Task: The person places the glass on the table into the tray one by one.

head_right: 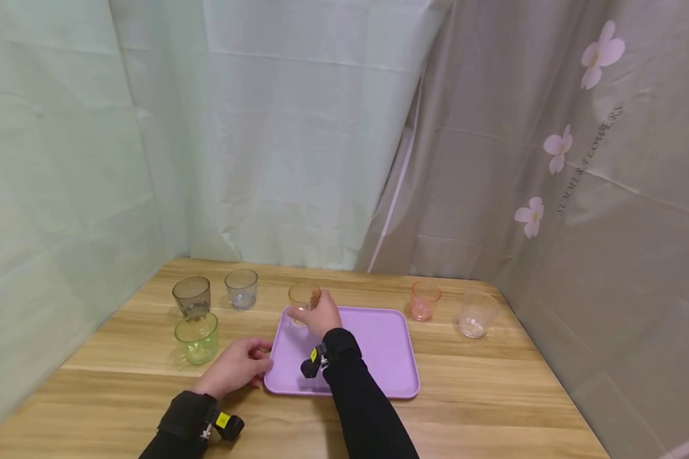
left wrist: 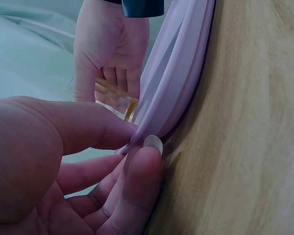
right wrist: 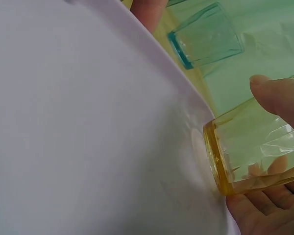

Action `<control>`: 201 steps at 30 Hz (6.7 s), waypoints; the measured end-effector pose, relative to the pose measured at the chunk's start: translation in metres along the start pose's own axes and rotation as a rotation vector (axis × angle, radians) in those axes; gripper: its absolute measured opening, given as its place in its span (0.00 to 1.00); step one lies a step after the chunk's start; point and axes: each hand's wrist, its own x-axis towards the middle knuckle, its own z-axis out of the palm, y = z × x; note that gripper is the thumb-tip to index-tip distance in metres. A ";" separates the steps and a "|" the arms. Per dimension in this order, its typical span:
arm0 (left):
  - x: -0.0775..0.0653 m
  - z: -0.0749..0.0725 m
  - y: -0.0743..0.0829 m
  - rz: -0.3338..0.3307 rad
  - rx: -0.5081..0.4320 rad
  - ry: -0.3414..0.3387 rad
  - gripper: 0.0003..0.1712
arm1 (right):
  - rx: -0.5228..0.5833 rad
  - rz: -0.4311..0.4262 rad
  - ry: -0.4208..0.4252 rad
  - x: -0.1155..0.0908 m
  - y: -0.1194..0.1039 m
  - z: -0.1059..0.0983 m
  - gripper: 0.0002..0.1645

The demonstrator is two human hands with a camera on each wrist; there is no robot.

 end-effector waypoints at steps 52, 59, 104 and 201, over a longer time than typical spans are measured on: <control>0.003 -0.003 -0.002 -0.021 0.048 -0.014 0.25 | -0.005 -0.058 0.003 -0.005 -0.010 -0.029 0.60; 0.004 -0.001 -0.002 -0.026 0.035 -0.019 0.25 | -0.016 -0.055 0.018 -0.007 -0.013 -0.038 0.59; 0.006 0.000 -0.006 -0.007 0.075 -0.016 0.25 | 0.006 -0.035 0.100 -0.020 -0.005 -0.083 0.53; 0.007 0.000 -0.009 0.004 0.067 -0.028 0.26 | 0.020 0.035 0.308 -0.066 0.033 -0.217 0.54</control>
